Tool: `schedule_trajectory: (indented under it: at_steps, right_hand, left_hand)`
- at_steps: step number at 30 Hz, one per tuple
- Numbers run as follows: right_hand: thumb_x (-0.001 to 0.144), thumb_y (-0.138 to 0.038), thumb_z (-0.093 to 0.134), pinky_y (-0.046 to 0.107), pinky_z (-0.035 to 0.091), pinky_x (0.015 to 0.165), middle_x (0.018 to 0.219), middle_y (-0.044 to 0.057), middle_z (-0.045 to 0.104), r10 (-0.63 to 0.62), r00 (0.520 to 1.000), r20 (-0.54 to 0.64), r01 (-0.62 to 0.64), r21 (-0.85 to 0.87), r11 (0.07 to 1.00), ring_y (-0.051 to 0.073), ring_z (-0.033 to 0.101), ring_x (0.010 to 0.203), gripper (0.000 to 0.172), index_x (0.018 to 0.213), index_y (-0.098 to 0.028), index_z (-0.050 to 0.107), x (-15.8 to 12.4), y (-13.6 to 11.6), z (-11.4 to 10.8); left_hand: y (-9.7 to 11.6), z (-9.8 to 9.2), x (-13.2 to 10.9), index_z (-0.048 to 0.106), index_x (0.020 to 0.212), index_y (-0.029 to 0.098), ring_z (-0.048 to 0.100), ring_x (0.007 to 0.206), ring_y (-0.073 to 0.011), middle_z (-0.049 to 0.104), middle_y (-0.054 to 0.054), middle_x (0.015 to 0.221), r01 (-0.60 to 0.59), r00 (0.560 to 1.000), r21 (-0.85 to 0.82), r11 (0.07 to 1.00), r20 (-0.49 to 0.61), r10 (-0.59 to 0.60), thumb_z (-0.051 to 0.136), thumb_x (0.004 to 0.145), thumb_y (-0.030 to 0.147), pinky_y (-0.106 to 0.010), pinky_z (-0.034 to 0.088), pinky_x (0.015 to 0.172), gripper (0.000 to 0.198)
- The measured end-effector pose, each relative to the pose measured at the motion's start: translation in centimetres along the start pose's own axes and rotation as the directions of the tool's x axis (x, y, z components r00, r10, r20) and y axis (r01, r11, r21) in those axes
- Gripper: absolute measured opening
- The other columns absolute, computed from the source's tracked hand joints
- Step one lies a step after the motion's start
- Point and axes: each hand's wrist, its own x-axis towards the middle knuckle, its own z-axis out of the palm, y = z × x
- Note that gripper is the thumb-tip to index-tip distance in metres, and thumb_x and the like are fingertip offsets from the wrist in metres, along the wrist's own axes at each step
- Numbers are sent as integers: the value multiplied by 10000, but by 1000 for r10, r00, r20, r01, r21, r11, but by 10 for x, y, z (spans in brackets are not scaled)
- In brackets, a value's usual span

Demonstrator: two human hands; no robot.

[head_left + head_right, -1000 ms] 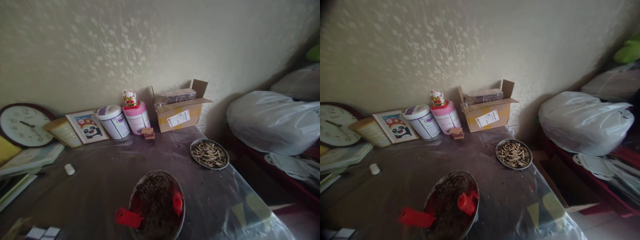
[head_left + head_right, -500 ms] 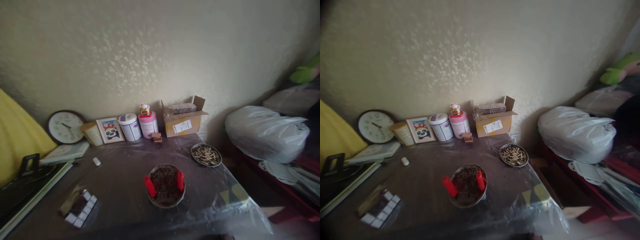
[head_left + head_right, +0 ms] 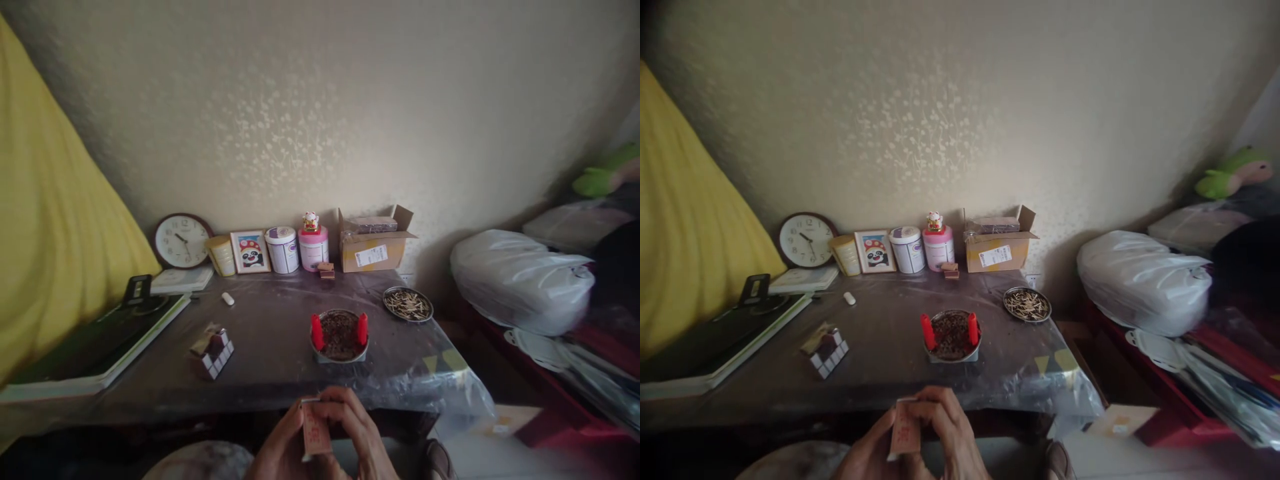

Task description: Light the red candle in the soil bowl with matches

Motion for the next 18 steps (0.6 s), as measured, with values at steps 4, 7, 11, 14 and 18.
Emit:
schedule_trajectory:
  at_steps: [4,7,11,14,18]
  right_hand:
    - [840,-198,579,338,492,952,1186,82,578,-90,995,-35,88,-63,994,226,573,1117,375,1209,-258,546,8,1,-3]
    - [847,-176,565,351,485,970,1216,88,568,-100,992,-79,94,-77,993,231,565,1142,386,1222,-255,525,1,14,0]
    - [837,-154,579,329,508,948,1244,82,565,-111,991,-76,107,-57,993,229,574,1148,422,1235,-267,497,-13,30,3]
    - [840,-138,557,331,510,950,1259,81,561,-92,993,-79,89,-41,995,230,573,1154,427,1239,-269,483,-21,35,5]
    - [857,-138,534,358,484,993,1316,91,526,-56,992,-114,48,-71,996,245,540,1209,456,1283,-271,442,-24,36,9]
  left_hand:
    - [10,6,13,709,940,147,611,912,-209,689,-73,941,-42,983,-5,999,179,43,706,772,351,-317,473,801,264]
    - [6,5,18,710,946,167,611,874,-167,686,-50,945,-48,977,-20,999,206,51,665,815,307,-284,458,812,197]
    - [-7,2,21,717,947,193,607,951,-177,701,-47,975,-53,979,-13,998,196,55,703,781,316,-281,438,873,207]
    - [-14,0,21,729,957,209,613,972,-172,722,-41,998,-51,983,-23,998,178,54,737,748,330,-266,418,913,241]
    - [-18,-3,22,723,1006,225,618,1017,-172,730,-30,1061,-50,986,-50,998,157,57,726,761,304,-262,398,946,258]
